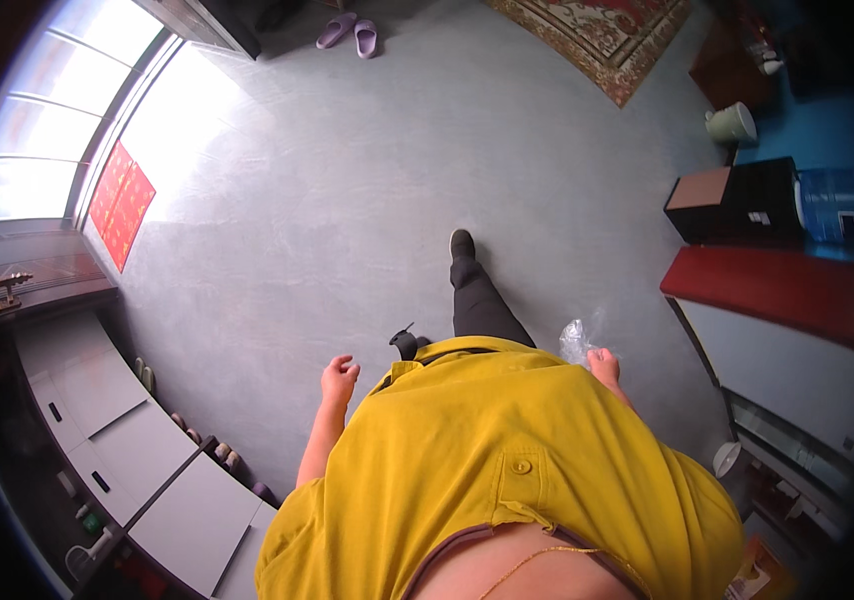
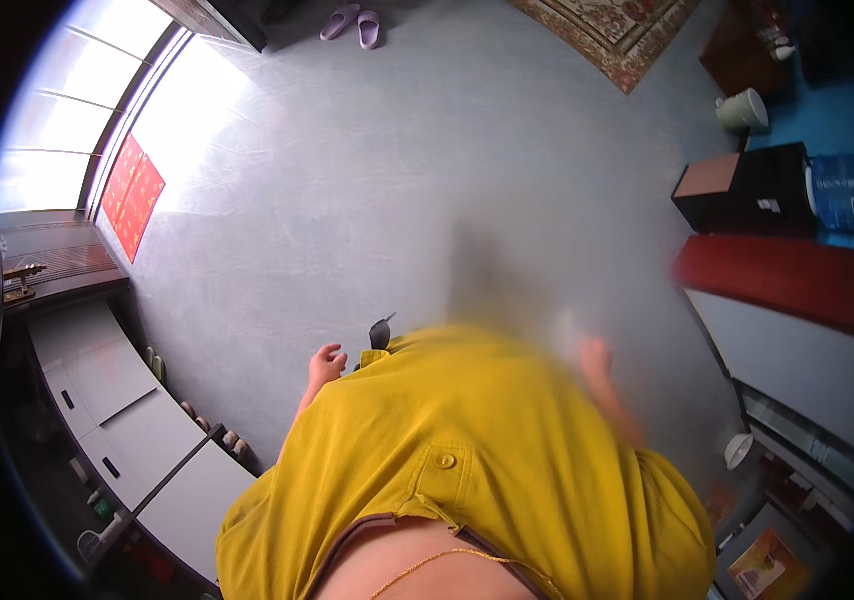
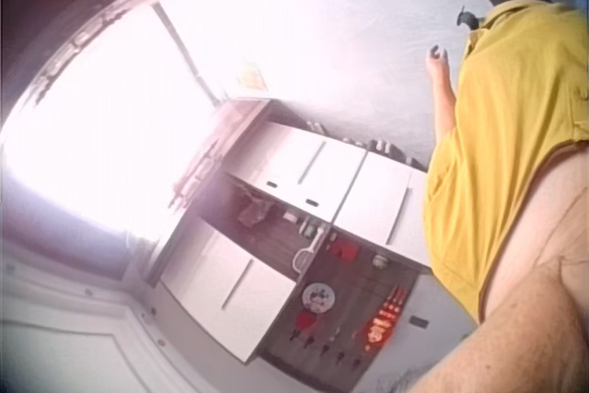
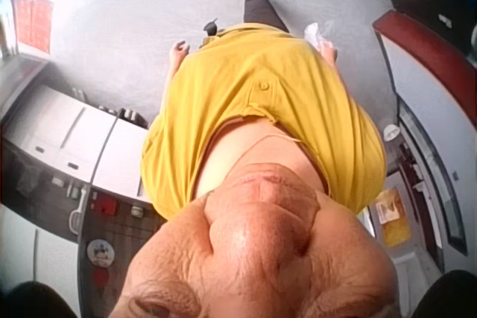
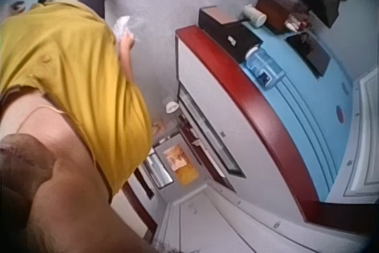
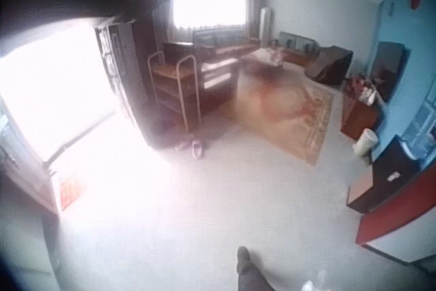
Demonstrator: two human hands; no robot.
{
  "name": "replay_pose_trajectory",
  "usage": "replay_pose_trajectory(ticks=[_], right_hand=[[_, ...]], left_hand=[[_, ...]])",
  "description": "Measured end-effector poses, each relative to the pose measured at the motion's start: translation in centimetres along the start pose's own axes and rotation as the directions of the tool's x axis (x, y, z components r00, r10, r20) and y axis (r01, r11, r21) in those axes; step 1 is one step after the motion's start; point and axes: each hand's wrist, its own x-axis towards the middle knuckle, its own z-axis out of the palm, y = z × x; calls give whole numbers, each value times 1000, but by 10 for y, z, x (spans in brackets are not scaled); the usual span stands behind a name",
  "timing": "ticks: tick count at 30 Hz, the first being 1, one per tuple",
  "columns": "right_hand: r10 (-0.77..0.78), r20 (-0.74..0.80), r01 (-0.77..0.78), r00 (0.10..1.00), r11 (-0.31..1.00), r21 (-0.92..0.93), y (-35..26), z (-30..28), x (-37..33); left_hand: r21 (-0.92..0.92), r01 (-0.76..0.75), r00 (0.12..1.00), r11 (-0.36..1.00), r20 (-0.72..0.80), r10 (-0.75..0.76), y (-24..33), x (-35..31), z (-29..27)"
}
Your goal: The person enters the house, walks through the living room and dining area, and retrieves a plastic bag from a chair. They then walk back toward the entrance while holding the bag.
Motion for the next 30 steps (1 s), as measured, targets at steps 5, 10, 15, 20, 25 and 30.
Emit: replay_pose_trajectory(ticks=[5, 10, 15, 20, 25, 30], right_hand=[[2, 201, -2, 980, 1000, 1, -97, -20, 125], [-171, 69, 143, 983, 942, 302, -217, -33, 273], [-370, 89, 313, 925, 874, 372, -368, -31, 357], [-354, 141, 294, 924, 897, 330, -469, 3, 389], [-354, 175, 326, 919, 930, 170, -519, 21, 398], [-146, 232, 108, 962, 980, 168, -625, -8, 389]], left_hand=[[7, 115, 987, 993, -110, -113, 54, 25, -8], [-139, 132, 977, 981, -147, -152, 112, 54, -10], [-166, 158, 976, 973, -126, -180, 128, 86, -27], [-113, 181, 974, 977, -116, -194, 120, 145, -65], [-95, 32, 979, 995, -197, -50, 170, 268, -158], [-161, -170, 935, 972, -338, 108, 342, 378, -266]])
